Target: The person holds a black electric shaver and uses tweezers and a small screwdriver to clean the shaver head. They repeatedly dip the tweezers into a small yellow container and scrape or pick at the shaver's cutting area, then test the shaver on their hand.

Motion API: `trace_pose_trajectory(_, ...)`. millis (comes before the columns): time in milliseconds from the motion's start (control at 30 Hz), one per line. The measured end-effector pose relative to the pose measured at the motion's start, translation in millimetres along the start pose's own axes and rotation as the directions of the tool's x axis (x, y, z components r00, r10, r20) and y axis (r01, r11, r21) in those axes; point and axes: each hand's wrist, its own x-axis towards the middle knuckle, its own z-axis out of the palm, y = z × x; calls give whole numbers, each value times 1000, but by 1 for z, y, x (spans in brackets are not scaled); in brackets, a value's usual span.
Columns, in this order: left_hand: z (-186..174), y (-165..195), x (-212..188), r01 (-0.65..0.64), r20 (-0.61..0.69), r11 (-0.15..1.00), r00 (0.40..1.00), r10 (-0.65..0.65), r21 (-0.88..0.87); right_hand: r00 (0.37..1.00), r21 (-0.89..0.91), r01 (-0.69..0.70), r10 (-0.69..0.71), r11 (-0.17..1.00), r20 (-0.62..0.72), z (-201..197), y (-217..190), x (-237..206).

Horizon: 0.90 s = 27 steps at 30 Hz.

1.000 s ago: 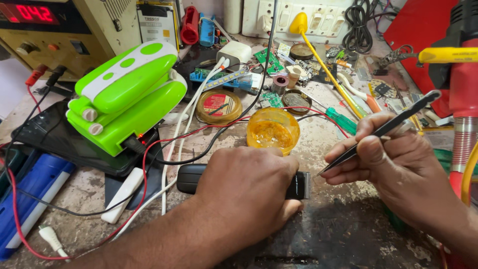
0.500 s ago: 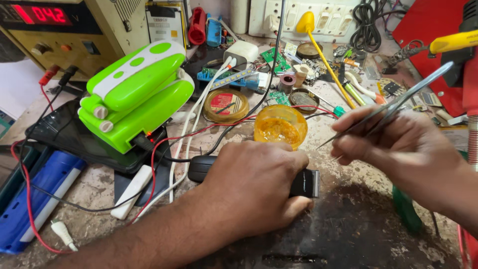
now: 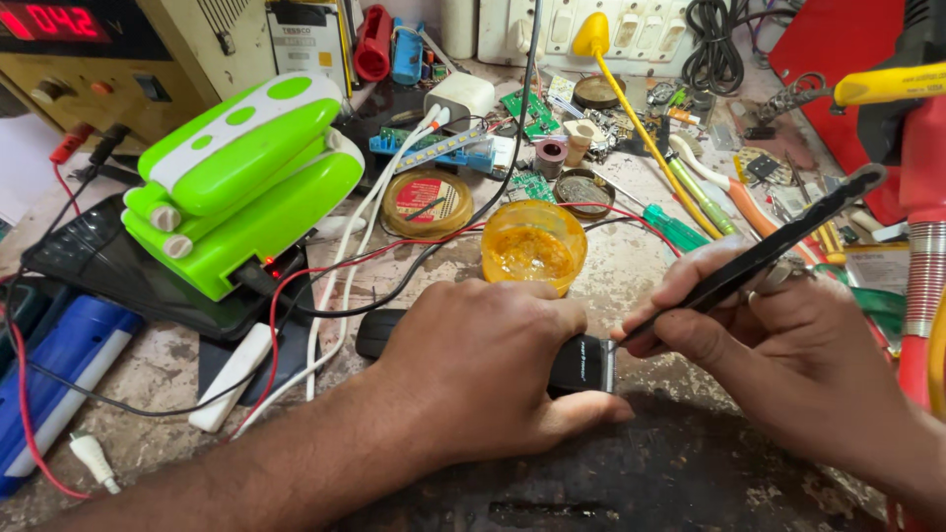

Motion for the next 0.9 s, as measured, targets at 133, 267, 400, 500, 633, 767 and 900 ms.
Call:
trace_pose_trajectory(133, 1, -2, -1, -24, -14, 1000, 1000, 24, 16, 1000, 81, 21, -23, 997, 21, 2, 3, 4)
trace_pose_trajectory(267, 1, -2, -1, -28, -34, 1000, 999, 28, 6, 999, 57, 29, -30, 998, 27, 1, 2, 5)
trace_pose_trajectory(400, 0, -2, -1, -7, -17, 1000, 1000, 7, 11, 999, 84, 5, -9, 996, 42, -1, -1, 5)
trace_pose_trajectory(500, -1, -1, -1, -15, -25, 1000, 1000, 15, -1, 999, 40, -21, 20, 999, 26, 0, -1, 4)
trace_pose_trajectory(633, -1, -1, 0, -25, -31, 1000, 999, 25, 14, 1000, -29, -25, 25, 999, 3, 1, 1, -1)
trace_pose_trajectory(767, 0, 0, -1, -21, -31, 1000, 999, 22, 20, 998, -138, -65, 62, 988, -28, 2, 4, -1)
trace_pose_trajectory(900, 0, -1, -1, -14, -17, 1000, 1000, 15, 22, 995, -5, -97, 97, 995, -15, 1, 3, 1)
